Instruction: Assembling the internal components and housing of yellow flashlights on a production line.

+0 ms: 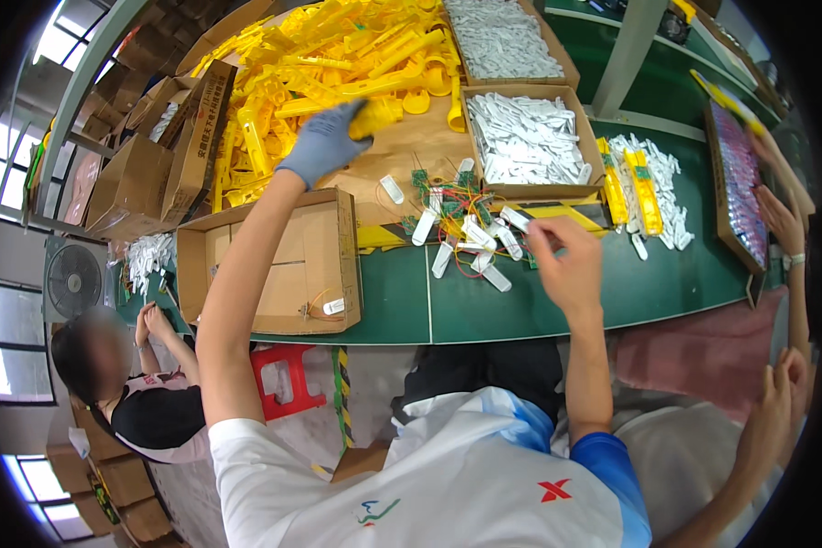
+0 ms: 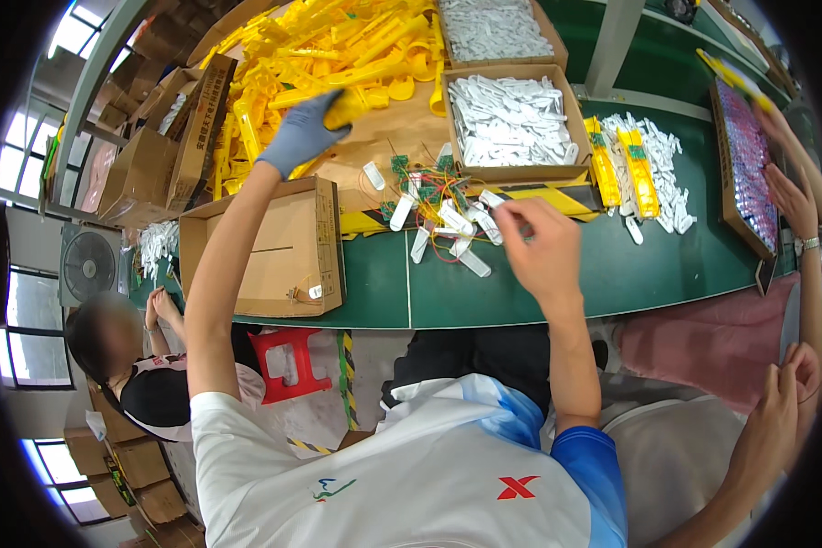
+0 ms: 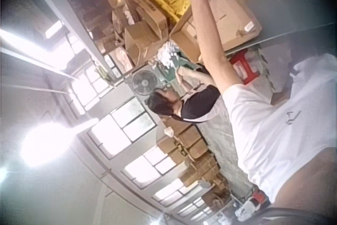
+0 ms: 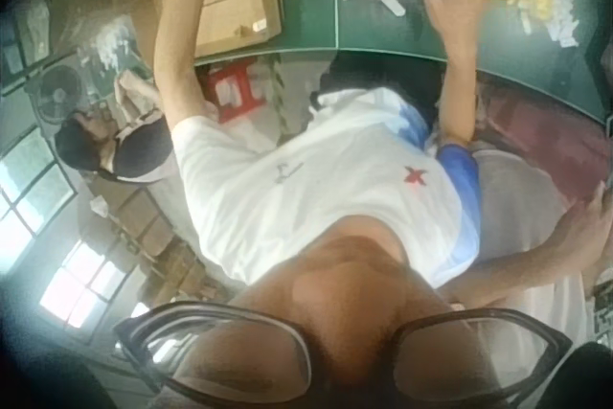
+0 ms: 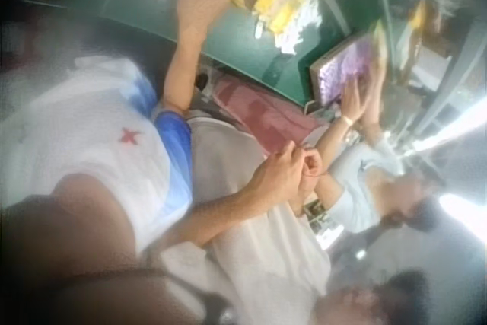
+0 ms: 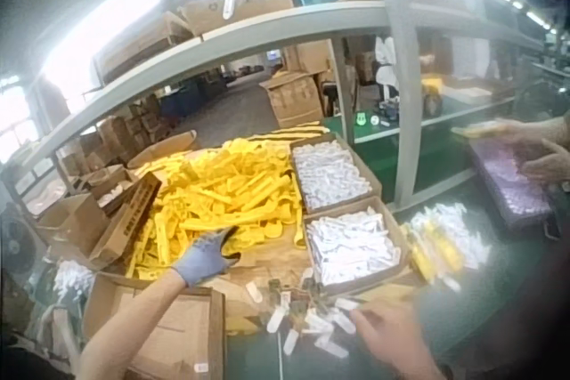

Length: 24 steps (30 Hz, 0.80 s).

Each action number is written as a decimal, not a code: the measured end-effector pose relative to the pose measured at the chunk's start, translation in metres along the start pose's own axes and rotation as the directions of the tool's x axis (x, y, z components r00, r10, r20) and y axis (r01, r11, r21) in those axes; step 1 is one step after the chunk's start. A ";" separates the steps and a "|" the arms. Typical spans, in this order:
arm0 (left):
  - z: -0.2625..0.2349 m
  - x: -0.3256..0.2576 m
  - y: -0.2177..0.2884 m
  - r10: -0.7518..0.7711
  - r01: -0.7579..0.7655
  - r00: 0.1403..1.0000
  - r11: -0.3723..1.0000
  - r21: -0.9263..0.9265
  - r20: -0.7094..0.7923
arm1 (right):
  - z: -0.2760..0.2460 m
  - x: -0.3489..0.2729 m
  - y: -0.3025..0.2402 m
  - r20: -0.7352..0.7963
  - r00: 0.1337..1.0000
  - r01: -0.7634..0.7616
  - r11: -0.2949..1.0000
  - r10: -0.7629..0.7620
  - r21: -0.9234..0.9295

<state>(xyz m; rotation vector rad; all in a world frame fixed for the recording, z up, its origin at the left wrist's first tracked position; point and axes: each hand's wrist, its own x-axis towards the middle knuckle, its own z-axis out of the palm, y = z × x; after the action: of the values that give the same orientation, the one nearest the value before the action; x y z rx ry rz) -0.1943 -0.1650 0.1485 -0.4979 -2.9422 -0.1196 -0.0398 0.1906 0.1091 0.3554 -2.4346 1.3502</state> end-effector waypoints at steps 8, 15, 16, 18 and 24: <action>-0.078 -0.072 0.083 0.226 -0.306 0.902 0.936 -0.174 -0.367 | 0.027 0.022 -0.025 0.225 0.967 -0.206 0.884 0.118 0.420; -0.054 -0.128 0.153 0.304 -0.350 0.871 0.935 -0.055 -0.387 | 0.045 0.018 -0.062 0.367 0.930 -0.300 0.536 -0.020 0.789; -0.048 -0.145 0.164 0.155 -0.250 0.836 0.961 -0.115 -0.527 | 0.046 0.005 -0.056 0.373 0.927 -0.355 0.430 0.046 0.830; 0.021 -0.199 0.184 -0.437 -0.187 0.653 0.699 -0.690 -0.619 | 0.053 -0.026 -0.057 0.424 0.895 -0.442 0.159 0.135 0.883; 0.043 -0.245 0.224 -0.724 -0.063 0.640 -0.382 -0.922 0.257 | 0.062 -0.102 -0.041 0.757 0.650 -0.670 0.516 0.061 0.534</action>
<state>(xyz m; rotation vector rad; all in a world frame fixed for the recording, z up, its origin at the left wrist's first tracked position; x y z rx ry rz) 0.1026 -0.0277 0.0775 0.5731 -1.4021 -2.3975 0.0581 0.1216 0.0690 0.5743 -2.2705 3.0087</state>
